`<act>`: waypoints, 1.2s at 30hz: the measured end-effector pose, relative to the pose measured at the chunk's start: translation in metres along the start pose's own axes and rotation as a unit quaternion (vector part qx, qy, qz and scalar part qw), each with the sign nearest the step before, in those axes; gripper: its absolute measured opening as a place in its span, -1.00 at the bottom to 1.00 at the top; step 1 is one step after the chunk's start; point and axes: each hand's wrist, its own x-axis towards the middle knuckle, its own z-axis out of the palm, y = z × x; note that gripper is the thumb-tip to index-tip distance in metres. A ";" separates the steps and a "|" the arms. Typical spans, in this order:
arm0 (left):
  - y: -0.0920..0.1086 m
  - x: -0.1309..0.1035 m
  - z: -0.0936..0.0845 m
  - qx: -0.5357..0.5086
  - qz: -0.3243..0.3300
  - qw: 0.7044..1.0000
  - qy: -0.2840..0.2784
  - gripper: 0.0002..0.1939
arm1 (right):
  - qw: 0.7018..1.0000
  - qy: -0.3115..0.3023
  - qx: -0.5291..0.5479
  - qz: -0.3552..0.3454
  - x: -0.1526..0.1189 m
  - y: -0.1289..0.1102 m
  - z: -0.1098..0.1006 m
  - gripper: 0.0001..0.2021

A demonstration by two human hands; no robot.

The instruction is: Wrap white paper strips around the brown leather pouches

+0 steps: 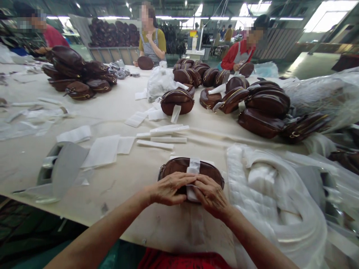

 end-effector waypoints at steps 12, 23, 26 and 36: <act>-0.015 -0.007 0.037 0.281 0.042 0.958 0.030 -0.53 | 0.995 0.084 0.019 -0.057 -0.065 -0.006 -0.012 -0.65; -0.011 -0.007 0.033 0.297 0.047 0.953 0.027 -0.55 | 0.992 0.025 -0.050 0.110 -0.099 -0.014 0.048 -0.59; -0.010 -0.007 0.034 0.302 0.049 0.951 0.036 -0.57 | 0.996 0.043 -0.048 0.057 -0.098 -0.013 0.046 -0.68; -0.014 -0.009 0.052 0.319 0.067 0.934 0.150 -0.61 | 0.994 -0.001 0.057 -0.096 -0.081 -0.039 0.044 -0.59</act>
